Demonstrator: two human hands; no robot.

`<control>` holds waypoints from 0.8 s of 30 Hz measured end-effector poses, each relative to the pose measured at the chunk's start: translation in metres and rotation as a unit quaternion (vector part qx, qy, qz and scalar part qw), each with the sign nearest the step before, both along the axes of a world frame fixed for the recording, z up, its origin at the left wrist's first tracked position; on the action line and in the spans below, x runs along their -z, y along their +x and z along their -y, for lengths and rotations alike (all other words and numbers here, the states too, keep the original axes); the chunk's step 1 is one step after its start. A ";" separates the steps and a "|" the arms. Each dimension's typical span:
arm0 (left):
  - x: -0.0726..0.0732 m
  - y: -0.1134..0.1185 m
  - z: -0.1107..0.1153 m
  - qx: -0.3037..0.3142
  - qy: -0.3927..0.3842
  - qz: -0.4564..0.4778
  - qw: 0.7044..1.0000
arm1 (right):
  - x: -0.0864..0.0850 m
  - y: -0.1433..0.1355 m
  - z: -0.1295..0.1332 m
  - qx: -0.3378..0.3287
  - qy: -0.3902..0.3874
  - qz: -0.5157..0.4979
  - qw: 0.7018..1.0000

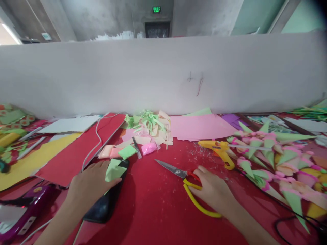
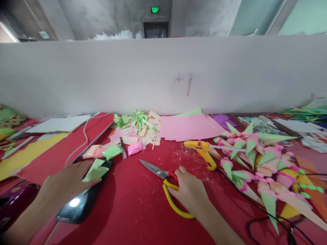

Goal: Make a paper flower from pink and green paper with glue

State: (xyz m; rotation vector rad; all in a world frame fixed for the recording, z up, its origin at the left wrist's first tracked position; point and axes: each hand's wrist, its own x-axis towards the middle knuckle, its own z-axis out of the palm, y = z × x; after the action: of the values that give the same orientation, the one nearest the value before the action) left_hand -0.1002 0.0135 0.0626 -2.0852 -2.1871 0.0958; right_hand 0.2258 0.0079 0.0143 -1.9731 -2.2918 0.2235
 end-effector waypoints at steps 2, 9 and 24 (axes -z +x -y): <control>-0.012 0.010 -0.001 0.047 0.023 0.016 0.999 | 0.001 0.000 0.001 -0.006 0.004 -0.005 1.000; -0.040 0.082 -0.051 0.234 -0.009 0.005 0.972 | 0.000 0.000 0.000 -0.023 -0.001 -0.009 1.000; 0.042 0.191 -0.204 0.406 0.003 -0.065 0.911 | -0.006 -0.003 0.001 -0.025 -0.006 0.006 1.000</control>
State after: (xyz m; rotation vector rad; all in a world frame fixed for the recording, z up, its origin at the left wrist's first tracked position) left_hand 0.0910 0.2179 0.0210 -2.6913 -1.0974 0.1399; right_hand 0.2225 0.0067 0.0203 -1.9292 -2.3563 0.2308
